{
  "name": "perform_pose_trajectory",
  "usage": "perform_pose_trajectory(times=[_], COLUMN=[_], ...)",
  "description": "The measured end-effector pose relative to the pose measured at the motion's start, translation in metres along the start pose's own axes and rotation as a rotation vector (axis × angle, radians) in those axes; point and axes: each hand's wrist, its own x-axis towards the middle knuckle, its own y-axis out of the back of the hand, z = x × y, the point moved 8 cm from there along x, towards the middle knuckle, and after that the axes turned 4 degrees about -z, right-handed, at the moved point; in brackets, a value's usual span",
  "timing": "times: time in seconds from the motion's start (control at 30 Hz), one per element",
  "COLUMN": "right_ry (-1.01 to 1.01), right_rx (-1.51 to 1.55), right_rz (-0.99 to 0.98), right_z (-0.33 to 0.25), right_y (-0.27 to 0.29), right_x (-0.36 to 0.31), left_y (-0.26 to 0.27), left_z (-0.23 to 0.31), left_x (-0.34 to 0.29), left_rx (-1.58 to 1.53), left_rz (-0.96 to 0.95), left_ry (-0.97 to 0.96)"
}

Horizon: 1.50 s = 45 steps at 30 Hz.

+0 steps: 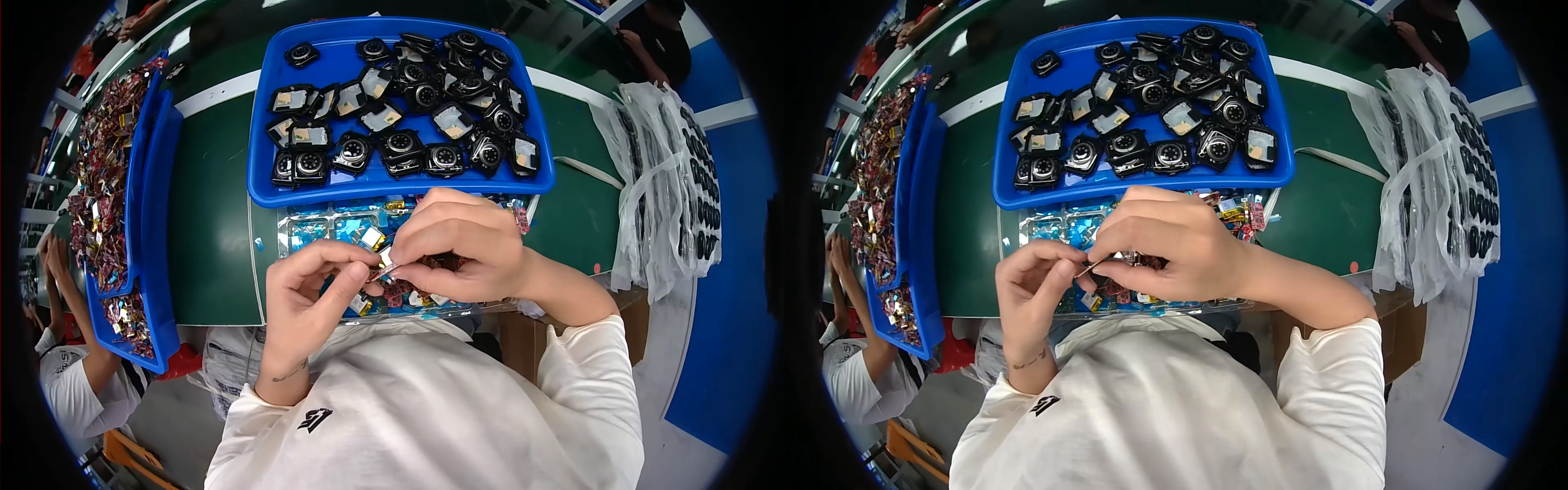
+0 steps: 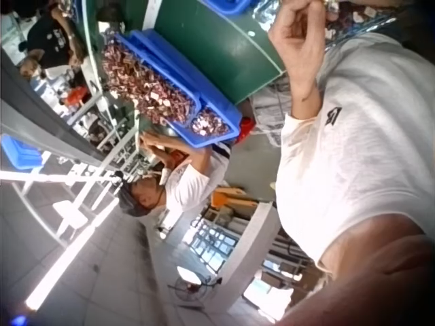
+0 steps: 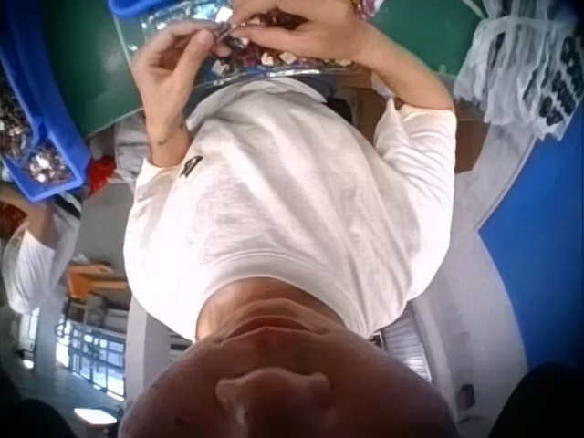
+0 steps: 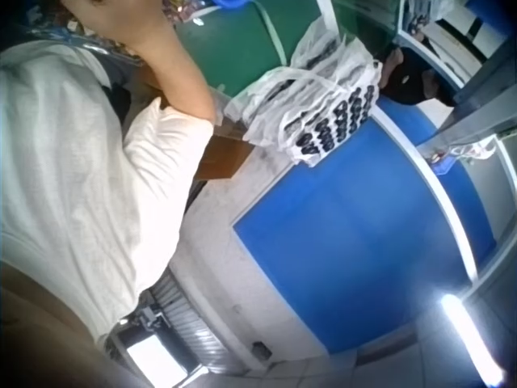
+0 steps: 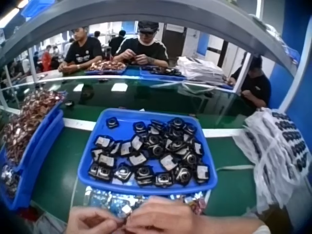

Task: Manually assemble small electronic components, specifically battery packs with circuit boards and wires.

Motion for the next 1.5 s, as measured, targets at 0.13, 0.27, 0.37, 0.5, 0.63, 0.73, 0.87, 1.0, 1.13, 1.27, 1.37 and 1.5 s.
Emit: perform_pose_trajectory(times=[0.13,0.27,0.37,0.5,0.63,0.73,0.87,1.0,1.13,1.27,1.37,1.5], right_ry=[-0.234,-0.171,-0.265,-0.385,-0.46,-0.442,-0.339,-0.357,-0.349,-0.428,-0.512,-0.558], right_rx=[0.125,0.182,0.185,0.163,0.207,0.199,0.081,0.03,0.059,0.239,0.418,0.59], right_rz=[-0.018,-0.07,-0.049,-0.014,0.003,-0.014,0.012,0.051,0.036,0.026,0.032,0.057], right_z=[0.01,0.012,0.017,0.025,0.032,0.03,0.029,0.033,0.028,0.033,0.037,0.035], right_y=[0.003,-0.002,-0.002,0.0,0.001,0.002,0.008,0.01,0.008,0.004,0.0,-0.004], right_x=[-0.001,-0.002,-0.005,-0.008,-0.013,-0.01,-0.005,-0.006,-0.005,-0.012,-0.015,-0.018], left_y=[0.004,0.006,0.009,0.009,-0.006,-0.002,0.004,0.002,-0.004,-0.005,-0.006,-0.008], left_z=[0.011,0.011,0.004,0.016,0.035,0.02,0.009,0.007,0.012,0.011,0.008,0.0], left_x=[0.004,0.004,0.005,0.001,0.01,0.011,0.007,0.008,0.013,0.011,0.011,0.01], left_rx=[0.264,0.277,0.248,0.47,0.526,0.511,0.221,0.153,0.408,0.297,0.151,-0.038], left_rz=[-0.079,-0.004,-0.001,0.117,0.156,0.068,0.099,0.073,-0.012,0.022,-0.018,-0.082], left_ry=[-0.158,-0.148,-0.124,-0.309,-0.325,-0.341,-0.186,-0.167,-0.191,-0.094,-0.104,-0.05])
